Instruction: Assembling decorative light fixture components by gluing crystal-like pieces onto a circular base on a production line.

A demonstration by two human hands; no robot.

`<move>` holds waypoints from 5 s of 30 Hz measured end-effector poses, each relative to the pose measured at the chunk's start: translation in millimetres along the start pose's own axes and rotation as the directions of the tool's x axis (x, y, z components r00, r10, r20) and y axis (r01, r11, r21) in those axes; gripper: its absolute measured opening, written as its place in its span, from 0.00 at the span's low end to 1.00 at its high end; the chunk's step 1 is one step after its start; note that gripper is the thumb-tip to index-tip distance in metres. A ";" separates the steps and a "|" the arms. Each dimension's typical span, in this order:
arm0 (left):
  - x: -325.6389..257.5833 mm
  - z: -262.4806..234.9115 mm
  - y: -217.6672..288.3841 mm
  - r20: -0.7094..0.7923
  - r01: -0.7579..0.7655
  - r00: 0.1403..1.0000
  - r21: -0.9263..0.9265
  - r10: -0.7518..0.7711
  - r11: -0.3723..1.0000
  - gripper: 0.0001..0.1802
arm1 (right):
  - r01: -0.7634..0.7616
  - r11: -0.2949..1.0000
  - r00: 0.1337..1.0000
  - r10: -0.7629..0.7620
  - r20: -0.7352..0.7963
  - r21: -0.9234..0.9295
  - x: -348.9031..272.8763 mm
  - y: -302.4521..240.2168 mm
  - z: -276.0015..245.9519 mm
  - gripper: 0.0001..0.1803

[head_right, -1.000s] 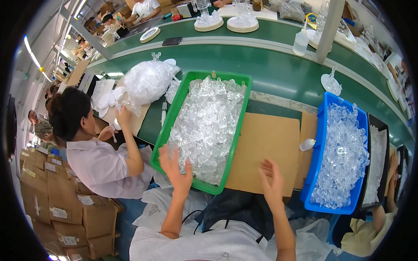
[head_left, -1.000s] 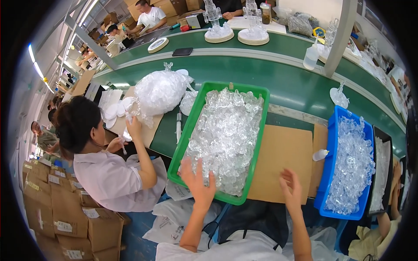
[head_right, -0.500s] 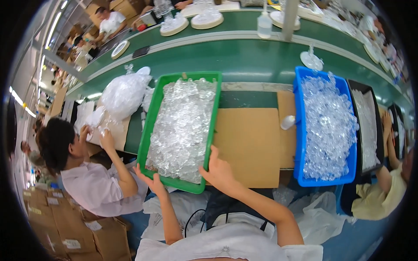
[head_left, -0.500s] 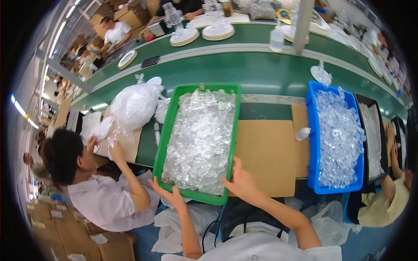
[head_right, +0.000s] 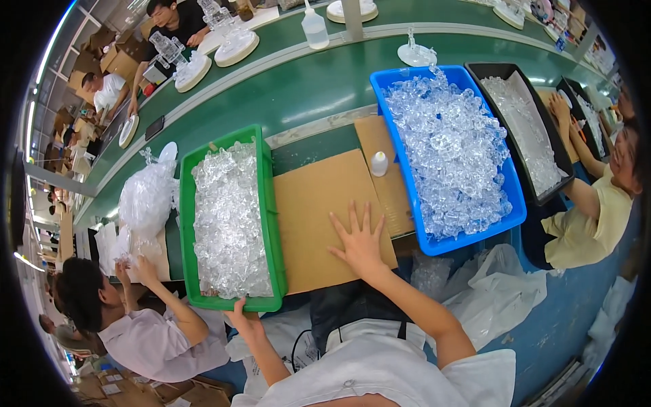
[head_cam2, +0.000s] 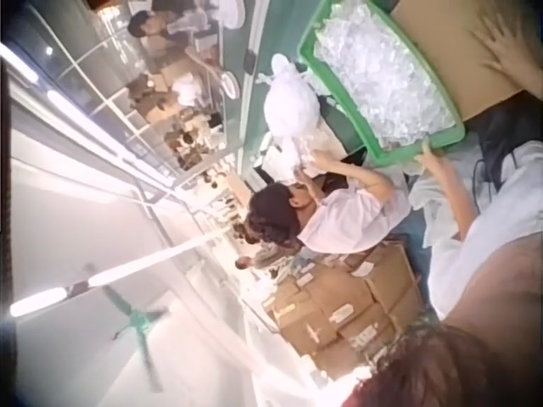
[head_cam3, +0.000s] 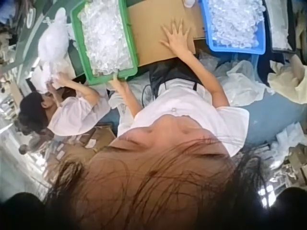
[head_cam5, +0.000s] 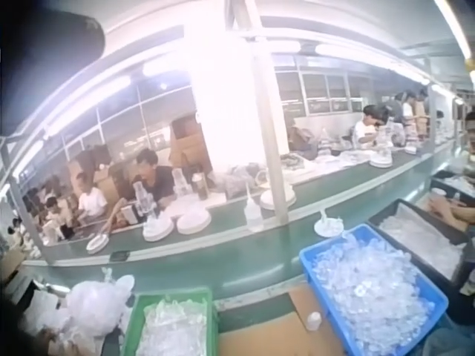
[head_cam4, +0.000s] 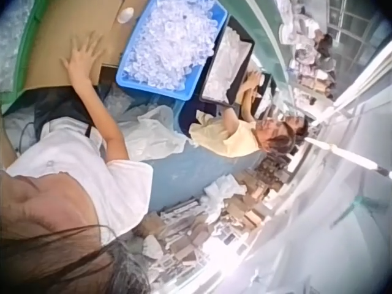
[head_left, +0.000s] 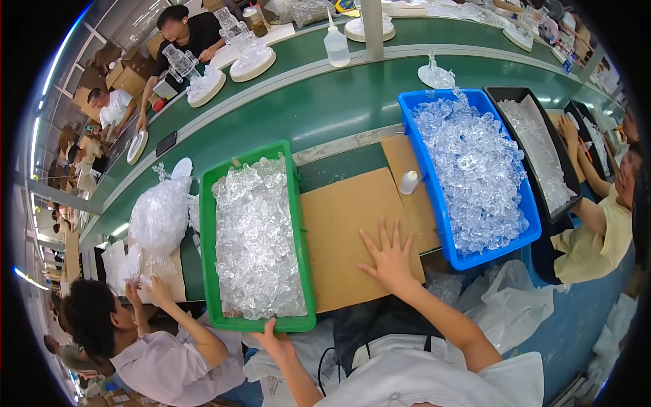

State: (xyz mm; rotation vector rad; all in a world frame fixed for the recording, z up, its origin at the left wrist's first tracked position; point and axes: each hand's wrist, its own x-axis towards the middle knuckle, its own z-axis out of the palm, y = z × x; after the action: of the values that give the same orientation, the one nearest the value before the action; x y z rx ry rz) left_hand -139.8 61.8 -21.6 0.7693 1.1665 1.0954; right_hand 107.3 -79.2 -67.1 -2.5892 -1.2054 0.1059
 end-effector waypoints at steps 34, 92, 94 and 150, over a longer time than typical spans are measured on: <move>72.9 105.9 110.4 0.640 -0.828 0.513 0.544 0.571 0.134 0.36 | 0.062 0.628 0.908 0.287 -0.306 0.776 -48.1 39.9 -102.0 0.27; 193.8 140.2 48.9 0.856 -0.868 0.495 0.495 0.148 0.038 0.22 | 0.082 0.454 0.895 0.359 -0.266 0.887 -71.9 47.8 -128.5 0.16; 184.1 143.8 55.6 0.824 -0.849 0.528 0.505 0.205 0.154 0.21 | 0.056 0.474 0.919 0.321 -0.231 0.879 -64.6 43.9 -125.7 0.16; -72.1 167.5 -77.3 0.680 0.147 0.729 -0.049 -0.075 0.988 0.20 | -0.176 0.162 0.928 0.357 0.108 0.971 14.5 -5.9 -94.1 0.21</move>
State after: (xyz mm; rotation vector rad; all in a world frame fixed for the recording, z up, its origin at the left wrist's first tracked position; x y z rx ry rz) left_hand 40.5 -20.2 -26.3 0.9038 0.5117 0.6610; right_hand 129.6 -85.5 25.5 -1.4948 -0.2819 0.5535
